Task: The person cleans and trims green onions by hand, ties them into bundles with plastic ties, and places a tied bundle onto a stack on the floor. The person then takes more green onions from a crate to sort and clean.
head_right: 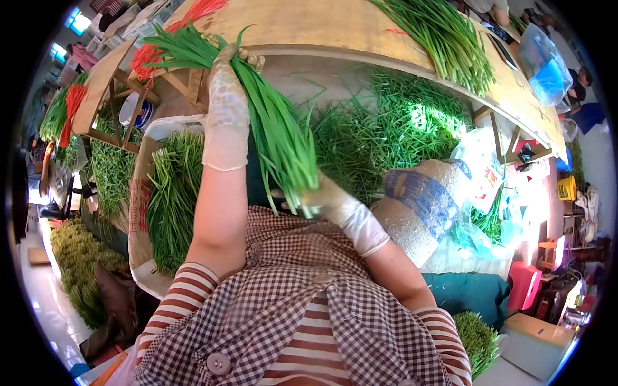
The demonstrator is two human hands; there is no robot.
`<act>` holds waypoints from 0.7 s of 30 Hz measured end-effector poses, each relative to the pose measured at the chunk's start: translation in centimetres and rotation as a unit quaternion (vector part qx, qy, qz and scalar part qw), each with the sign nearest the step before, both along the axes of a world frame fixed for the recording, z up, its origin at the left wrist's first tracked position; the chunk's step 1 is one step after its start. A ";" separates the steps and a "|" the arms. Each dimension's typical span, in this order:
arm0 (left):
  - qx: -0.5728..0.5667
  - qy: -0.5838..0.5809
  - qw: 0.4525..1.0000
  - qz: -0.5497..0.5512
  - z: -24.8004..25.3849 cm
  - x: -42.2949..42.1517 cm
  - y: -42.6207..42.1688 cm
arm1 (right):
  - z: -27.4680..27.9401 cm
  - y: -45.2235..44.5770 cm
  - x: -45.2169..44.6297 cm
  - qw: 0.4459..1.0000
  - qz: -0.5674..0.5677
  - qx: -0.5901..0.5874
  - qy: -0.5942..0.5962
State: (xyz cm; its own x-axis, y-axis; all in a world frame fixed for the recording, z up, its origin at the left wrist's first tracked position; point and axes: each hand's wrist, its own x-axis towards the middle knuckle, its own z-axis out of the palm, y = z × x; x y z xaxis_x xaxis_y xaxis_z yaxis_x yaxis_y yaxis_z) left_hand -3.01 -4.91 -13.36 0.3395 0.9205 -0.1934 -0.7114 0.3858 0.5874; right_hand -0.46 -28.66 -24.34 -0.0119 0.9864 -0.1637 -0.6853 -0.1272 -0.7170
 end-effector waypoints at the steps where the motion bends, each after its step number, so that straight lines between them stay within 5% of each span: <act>1: -0.027 0.003 1.000 0.004 -0.1 -0.2 -0.2 | -0.2 0.0 -1.1 0.999 0.016 -0.033 -0.018; 5: -0.040 -0.028 0.998 -0.029 -0.3 -2.2 -0.7 | 0.9 0.6 -2.6 0.988 0.102 -0.049 0.108; 8: -0.038 -0.100 0.993 -0.046 1.7 -3.7 -1.5 | 1.5 0.8 -1.9 0.995 0.091 0.021 0.034; 11: -0.017 -0.155 0.986 -0.059 3.5 -4.3 -2.5 | 2.7 0.2 -3.0 0.984 0.085 -0.040 0.152; 15: 0.034 -0.167 0.983 -0.069 5.0 -4.9 -2.2 | 5.6 -0.5 -3.3 0.984 0.105 0.007 0.142; 16: 0.040 -0.157 0.985 -0.053 6.0 -5.5 -3.2 | 6.3 -0.8 -2.2 0.992 0.103 -0.027 0.063; 18: 0.066 -0.125 0.990 -0.030 6.2 -6.7 -2.1 | 9.6 -1.8 0.6 0.943 0.046 -0.102 -0.312; 20: 0.105 -0.081 0.991 -0.022 4.5 -8.2 1.7 | 11.6 -3.3 2.4 0.750 -0.166 -0.058 -0.638; 21: 0.093 -0.018 0.994 0.048 6.9 -8.8 0.3 | 10.4 -4.4 4.2 0.664 -0.154 -0.007 -0.732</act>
State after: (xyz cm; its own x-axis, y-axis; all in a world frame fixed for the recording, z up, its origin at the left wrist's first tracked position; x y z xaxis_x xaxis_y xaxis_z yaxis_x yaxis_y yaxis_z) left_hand -11.83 -4.61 -6.45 0.2521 0.9677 -0.0065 -0.7616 0.2026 0.6155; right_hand 3.79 -33.07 -13.95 0.3724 0.9033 0.2129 0.7486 -0.1568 -0.6443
